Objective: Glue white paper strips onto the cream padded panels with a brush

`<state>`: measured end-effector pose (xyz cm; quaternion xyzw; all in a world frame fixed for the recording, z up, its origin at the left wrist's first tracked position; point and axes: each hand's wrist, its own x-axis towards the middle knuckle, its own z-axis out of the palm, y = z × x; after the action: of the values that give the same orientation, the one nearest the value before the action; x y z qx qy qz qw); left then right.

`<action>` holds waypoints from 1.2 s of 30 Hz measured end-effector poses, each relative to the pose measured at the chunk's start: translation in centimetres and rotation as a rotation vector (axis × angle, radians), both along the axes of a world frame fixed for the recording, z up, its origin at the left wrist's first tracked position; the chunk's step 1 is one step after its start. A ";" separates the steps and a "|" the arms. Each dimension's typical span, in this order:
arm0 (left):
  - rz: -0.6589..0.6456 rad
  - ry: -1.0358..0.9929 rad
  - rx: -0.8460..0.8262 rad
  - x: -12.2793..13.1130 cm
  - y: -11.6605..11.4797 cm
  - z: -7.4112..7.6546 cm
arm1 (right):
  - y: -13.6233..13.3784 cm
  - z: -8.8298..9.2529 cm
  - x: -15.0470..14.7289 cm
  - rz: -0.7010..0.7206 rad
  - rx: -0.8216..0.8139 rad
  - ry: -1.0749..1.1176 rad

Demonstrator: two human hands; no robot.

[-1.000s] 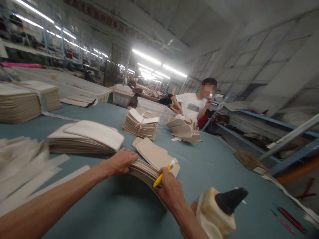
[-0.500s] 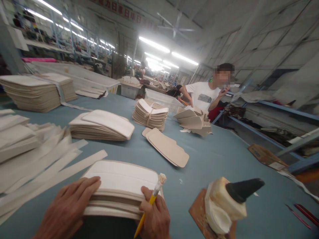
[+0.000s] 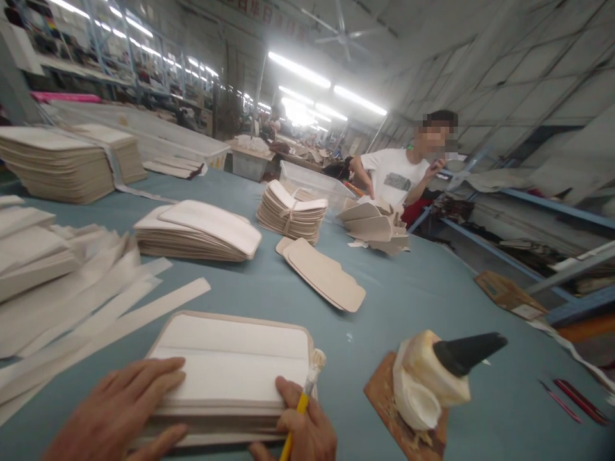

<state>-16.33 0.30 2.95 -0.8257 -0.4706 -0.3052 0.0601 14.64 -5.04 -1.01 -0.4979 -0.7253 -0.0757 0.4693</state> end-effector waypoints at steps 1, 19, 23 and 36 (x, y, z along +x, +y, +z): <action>0.006 0.003 0.018 0.5 1.3 1.1 | 0.1 0.2 0.1 0.004 0.000 0.015; -0.175 0.371 -0.243 12.5 8.0 3.1 | 2.3 6.1 -0.1 -0.222 -0.145 0.035; -0.173 0.389 -0.254 12.7 8.1 3.6 | 4.8 7.3 -1.4 -0.184 -0.203 0.085; -0.063 0.282 -0.387 12.7 8.2 4.5 | 6.7 1.7 -2.9 -0.051 -0.375 0.066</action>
<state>-3.61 8.50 7.46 -0.8705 -0.4813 -0.0928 -0.0437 11.75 1.67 0.71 -0.5972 -0.6981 0.0653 0.3897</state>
